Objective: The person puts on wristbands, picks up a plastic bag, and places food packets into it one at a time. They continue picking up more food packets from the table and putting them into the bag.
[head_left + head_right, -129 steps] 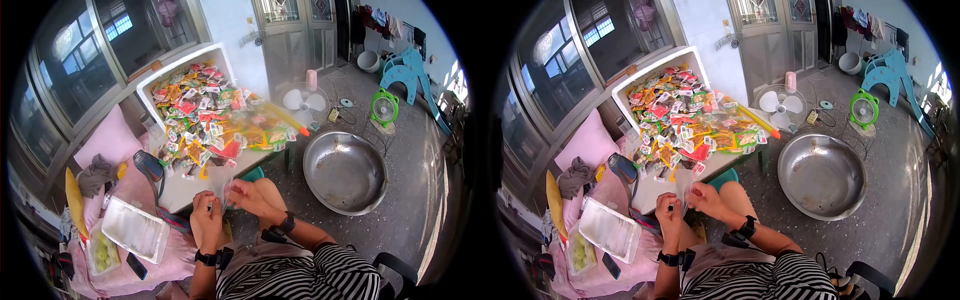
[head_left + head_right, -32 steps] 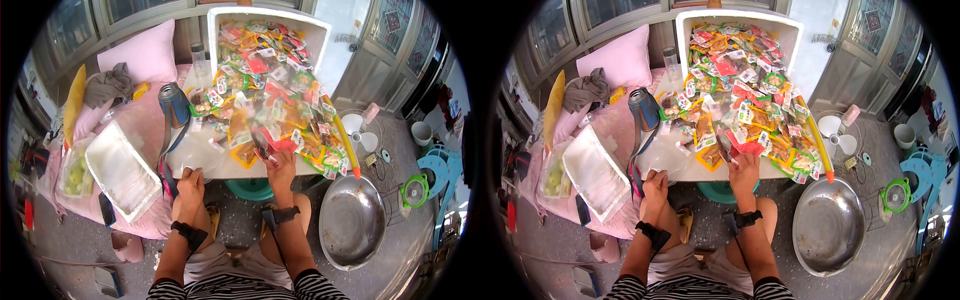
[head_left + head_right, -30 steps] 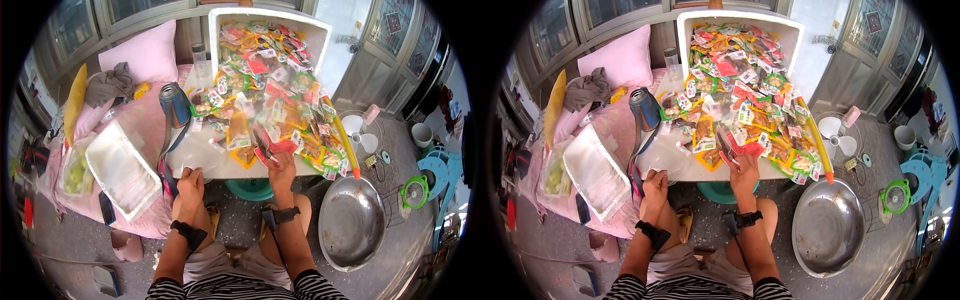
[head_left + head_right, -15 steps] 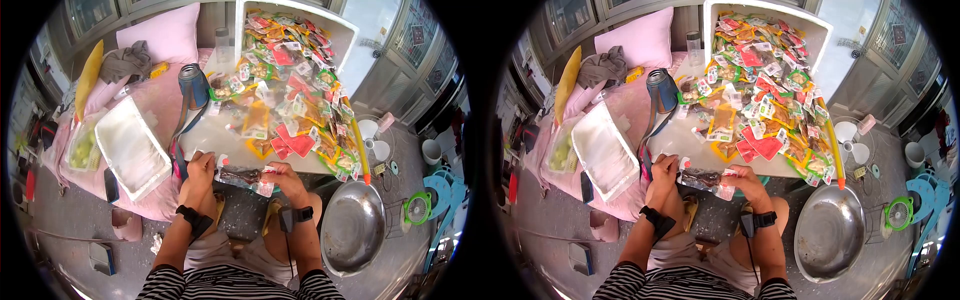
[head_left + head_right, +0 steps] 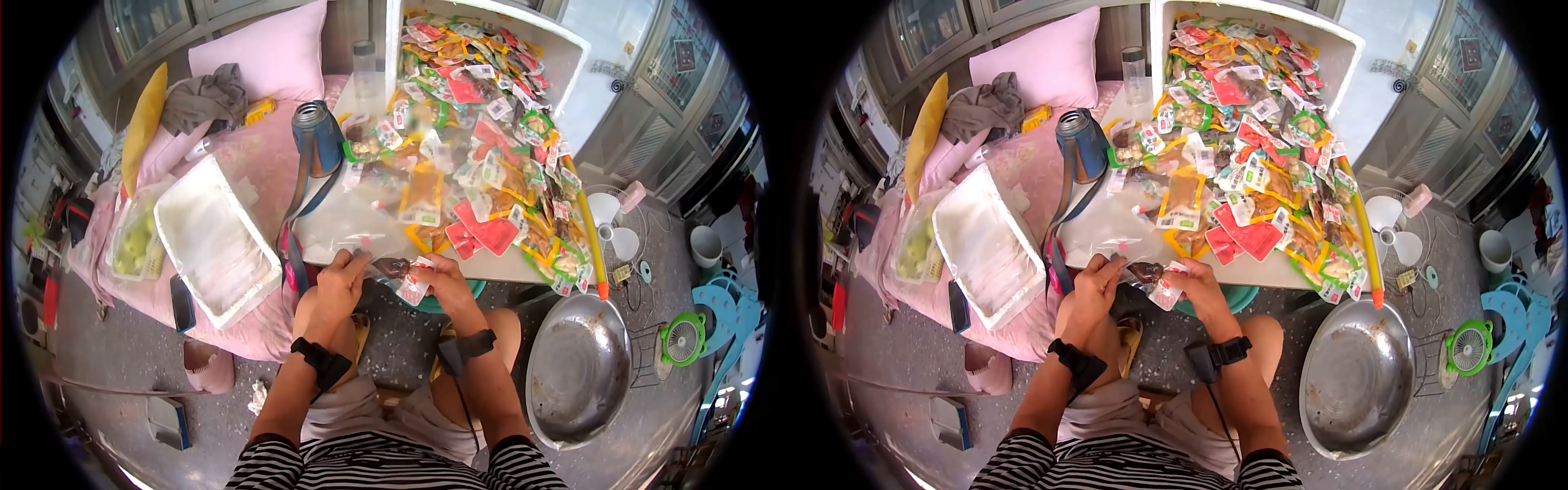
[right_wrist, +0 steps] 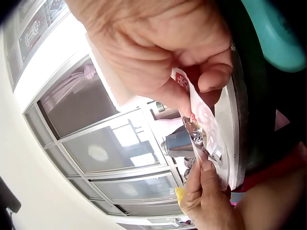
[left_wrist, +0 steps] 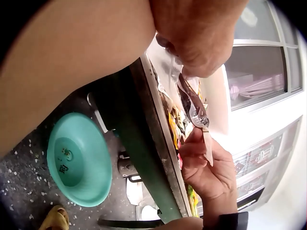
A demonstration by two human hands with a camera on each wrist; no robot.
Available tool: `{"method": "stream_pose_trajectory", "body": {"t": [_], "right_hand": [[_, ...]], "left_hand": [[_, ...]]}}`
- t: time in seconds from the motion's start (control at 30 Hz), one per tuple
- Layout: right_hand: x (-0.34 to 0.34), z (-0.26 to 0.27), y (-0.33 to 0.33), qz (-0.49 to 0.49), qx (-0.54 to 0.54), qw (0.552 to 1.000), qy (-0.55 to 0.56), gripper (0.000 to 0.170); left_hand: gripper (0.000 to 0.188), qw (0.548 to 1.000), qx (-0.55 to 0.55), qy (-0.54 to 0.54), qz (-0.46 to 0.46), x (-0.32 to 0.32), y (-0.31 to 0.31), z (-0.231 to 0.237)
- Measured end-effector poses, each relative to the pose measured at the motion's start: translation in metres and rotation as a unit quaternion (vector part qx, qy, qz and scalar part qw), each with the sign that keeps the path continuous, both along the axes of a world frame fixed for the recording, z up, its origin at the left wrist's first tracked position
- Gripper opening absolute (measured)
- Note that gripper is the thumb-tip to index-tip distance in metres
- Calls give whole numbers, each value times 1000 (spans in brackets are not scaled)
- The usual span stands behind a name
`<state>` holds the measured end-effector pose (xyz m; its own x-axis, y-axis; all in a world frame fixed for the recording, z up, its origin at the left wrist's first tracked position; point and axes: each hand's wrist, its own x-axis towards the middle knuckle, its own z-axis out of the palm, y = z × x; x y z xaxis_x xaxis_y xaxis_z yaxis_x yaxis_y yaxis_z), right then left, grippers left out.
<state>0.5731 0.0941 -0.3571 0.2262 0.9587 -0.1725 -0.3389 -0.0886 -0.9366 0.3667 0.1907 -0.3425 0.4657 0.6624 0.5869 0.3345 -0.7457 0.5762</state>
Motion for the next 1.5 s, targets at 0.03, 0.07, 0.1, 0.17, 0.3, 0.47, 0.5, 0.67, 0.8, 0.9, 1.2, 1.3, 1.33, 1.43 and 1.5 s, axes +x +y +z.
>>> {"method": "stream_pose_trajectory", "body": {"t": [0.03, 0.07, 0.1, 0.17, 0.3, 0.47, 0.5, 0.67, 0.8, 0.9, 1.2, 1.3, 1.33, 1.43, 1.5], "right_hand": [[-4, -2, 4, -3, 12, 1000, -9, 15], [-9, -3, 8, 1, 19, 1000, -15, 17], [-15, -3, 13, 5, 26, 999, -21, 19], [-32, 2, 20, 8, 70, 997, 27, 31], [-48, 5, 26, -24, 92, 985, 145, 35], [-47, 7, 14, -50, -21, 980, -190, 24], [-48, 7, 12, -50, -15, 977, -208, 21], [-49, 3, 18, -36, 54, 995, -75, 12], [-59, 0, 33, -58, 76, 981, 170, 24], [-66, 13, 32, -73, 74, 972, 213, 32], [-63, -13, 35, -76, 21, 992, 95, 22], [-64, -14, 36, -63, 66, 984, 150, 16], [-64, -14, 38, -61, 98, 974, 193, 15], [-64, -14, 43, -56, 141, 942, 299, 13], [-66, -16, 47, -53, 127, 942, 307, 17]], "left_hand": [[26, 1000, -1, -3, -11, 1, -1, 1], [26, 1000, -3, -5, -22, 1, -2, 2], [26, 999, -5, -7, -32, 1, -2, 3], [26, 999, -13, -6, -29, 0, -3, 6], [25, 1000, -13, -15, -4, -1, 1, 4], [27, 999, 7, -32, 27, 1, 4, 0], [27, 999, 6, -35, 28, 1, 4, 1], [30, 999, 31, -8, -40, -1, -3, 11], [32, 999, 25, -36, -11, 0, 0, 6], [38, 994, -6, -24, 104, -3, 4, 1], [45, 980, -38, 45, 192, -8, -5, 4], [39, 980, -58, 12, 188, -10, -2, 2], [39, 983, -57, 3, 174, -11, -2, 3], [38, 992, -45, -18, 120, -9, -4, 7], [39, 997, -26, -22, 75, -6, -3, 5]]}}
